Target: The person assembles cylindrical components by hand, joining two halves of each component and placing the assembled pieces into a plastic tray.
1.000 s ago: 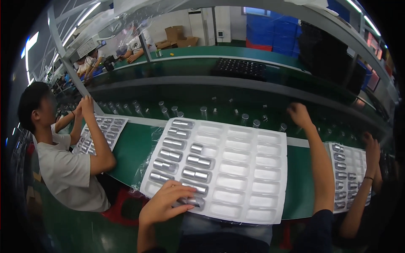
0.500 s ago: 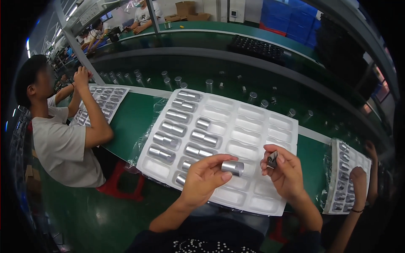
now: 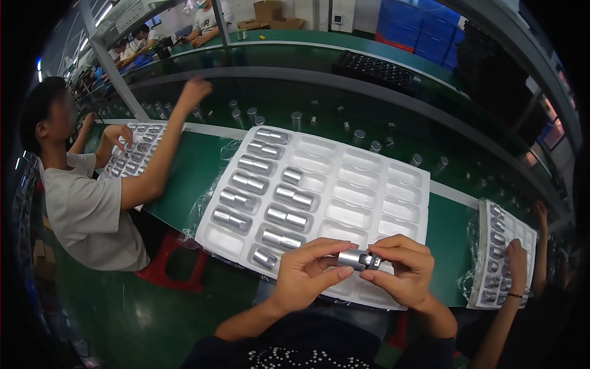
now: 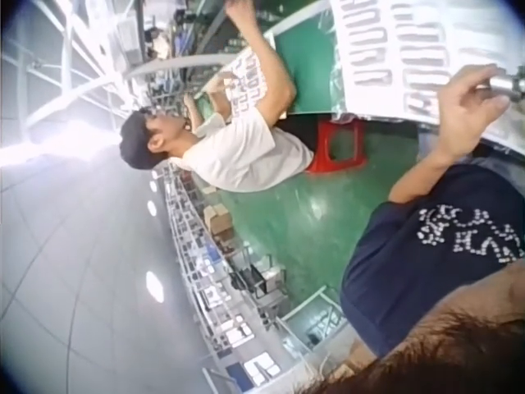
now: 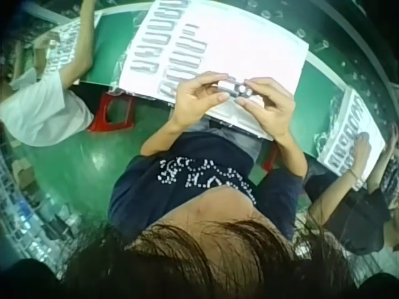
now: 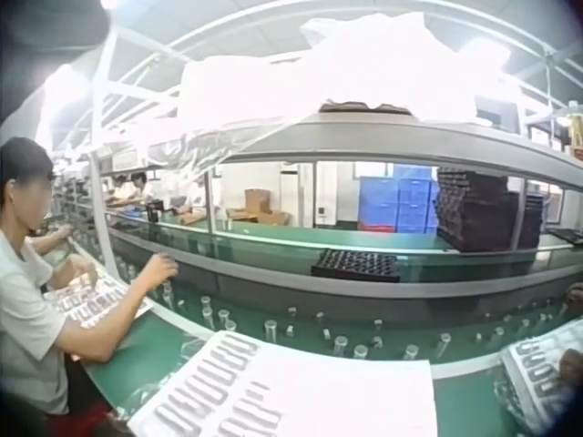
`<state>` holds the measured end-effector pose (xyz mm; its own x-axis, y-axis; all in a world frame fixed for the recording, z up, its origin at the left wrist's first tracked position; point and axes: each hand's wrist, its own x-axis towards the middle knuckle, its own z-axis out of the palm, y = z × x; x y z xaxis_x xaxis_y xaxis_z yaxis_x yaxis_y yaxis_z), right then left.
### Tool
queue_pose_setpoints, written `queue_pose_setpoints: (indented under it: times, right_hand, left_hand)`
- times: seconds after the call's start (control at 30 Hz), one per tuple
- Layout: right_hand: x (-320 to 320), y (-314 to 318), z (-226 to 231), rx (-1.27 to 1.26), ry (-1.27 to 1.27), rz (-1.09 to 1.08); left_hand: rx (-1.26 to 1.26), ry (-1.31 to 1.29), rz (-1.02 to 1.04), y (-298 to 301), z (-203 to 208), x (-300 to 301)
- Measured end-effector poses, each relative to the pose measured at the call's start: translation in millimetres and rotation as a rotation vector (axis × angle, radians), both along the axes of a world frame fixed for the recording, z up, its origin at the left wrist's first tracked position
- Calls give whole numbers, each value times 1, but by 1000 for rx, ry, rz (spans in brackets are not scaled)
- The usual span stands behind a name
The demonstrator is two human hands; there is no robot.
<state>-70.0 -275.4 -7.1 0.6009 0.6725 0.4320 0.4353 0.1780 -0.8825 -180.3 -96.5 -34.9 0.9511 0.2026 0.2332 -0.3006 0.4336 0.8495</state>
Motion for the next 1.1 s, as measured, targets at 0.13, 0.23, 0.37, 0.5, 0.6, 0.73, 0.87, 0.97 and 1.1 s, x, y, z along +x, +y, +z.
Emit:
queue_pose_setpoints:
  times: [0.13, 0.23, 0.37, 0.5, 0.6, 0.73, 0.87, 0.97, 1.1]
  right_hand:
    - [0, -2, 11, -118, -67, 9]
    - [-4, -2, 15, -145, -96, -47]
    - [-5, 0, 21, -171, -112, -72]
    - [2, -3, 24, -222, -133, 2]
    - [9, -4, 29, -253, 143, 130]
    - [8, -1, 23, -196, 50, 125]
    - [1, 3, 9, -179, -456, -31]
    - [-5, 5, -1, -119, -761, -106]
    - [-1, 6, -5, -130, -876, -101]
  left_hand:
    - [19, 20, -15, 0, -3, -1]
    - [18, 54, 3, 0, -3, 1]
    - [61, 8, 36, 1, -6, 4]
    - [97, -25, -27, 8, -9, 5]
    - [82, -42, -74, 11, -13, 3]
    - [36, -27, -65, 9, -14, 1]
    - [-46, 112, -61, -3, -8, 3]
    - [-235, 106, -131, -15, 5, 8]
    - [-65, 204, -144, -11, 2, 15]
